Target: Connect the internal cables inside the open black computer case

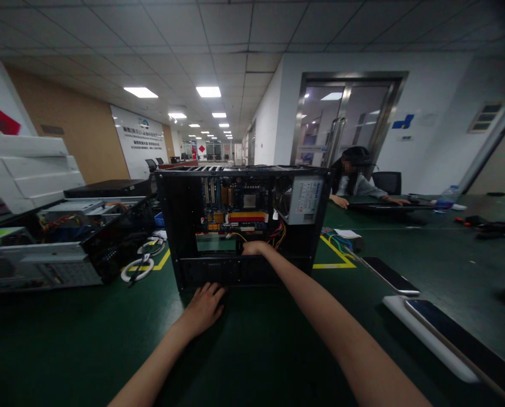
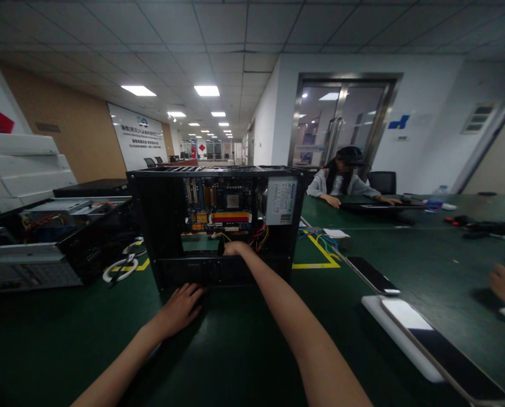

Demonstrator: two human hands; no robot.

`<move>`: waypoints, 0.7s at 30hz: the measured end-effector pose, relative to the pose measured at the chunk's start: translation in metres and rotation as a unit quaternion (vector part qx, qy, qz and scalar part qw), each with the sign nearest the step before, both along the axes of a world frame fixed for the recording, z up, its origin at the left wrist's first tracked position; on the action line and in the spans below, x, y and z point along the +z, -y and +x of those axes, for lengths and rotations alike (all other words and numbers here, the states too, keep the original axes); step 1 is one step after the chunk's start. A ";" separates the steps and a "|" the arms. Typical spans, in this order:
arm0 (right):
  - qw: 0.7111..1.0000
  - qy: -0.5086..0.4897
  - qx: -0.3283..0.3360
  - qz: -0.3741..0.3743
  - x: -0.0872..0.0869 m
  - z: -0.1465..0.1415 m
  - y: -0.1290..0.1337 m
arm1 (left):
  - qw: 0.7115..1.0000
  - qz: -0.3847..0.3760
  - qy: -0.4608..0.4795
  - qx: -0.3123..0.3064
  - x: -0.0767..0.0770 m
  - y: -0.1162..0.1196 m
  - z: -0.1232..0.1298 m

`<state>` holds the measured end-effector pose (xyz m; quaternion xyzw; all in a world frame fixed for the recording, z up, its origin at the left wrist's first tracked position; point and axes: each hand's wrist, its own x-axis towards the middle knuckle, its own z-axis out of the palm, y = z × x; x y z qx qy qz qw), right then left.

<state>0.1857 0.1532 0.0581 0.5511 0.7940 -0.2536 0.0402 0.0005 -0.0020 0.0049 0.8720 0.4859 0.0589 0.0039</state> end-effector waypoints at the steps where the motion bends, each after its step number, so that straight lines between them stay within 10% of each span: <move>1: 1.000 -0.012 -0.007 0.007 0.002 0.001 0.002 | 1.000 -0.001 -0.001 0.000 0.000 0.000 0.000; 7: 0.976 -0.192 -0.097 -0.029 0.011 0.016 0.017 | 1.000 -0.002 0.002 0.006 -0.002 -0.001 0.000; 21: 0.811 -0.498 -0.275 -0.140 0.013 0.030 0.017 | 1.000 -0.008 -0.002 0.005 -0.001 0.000 0.000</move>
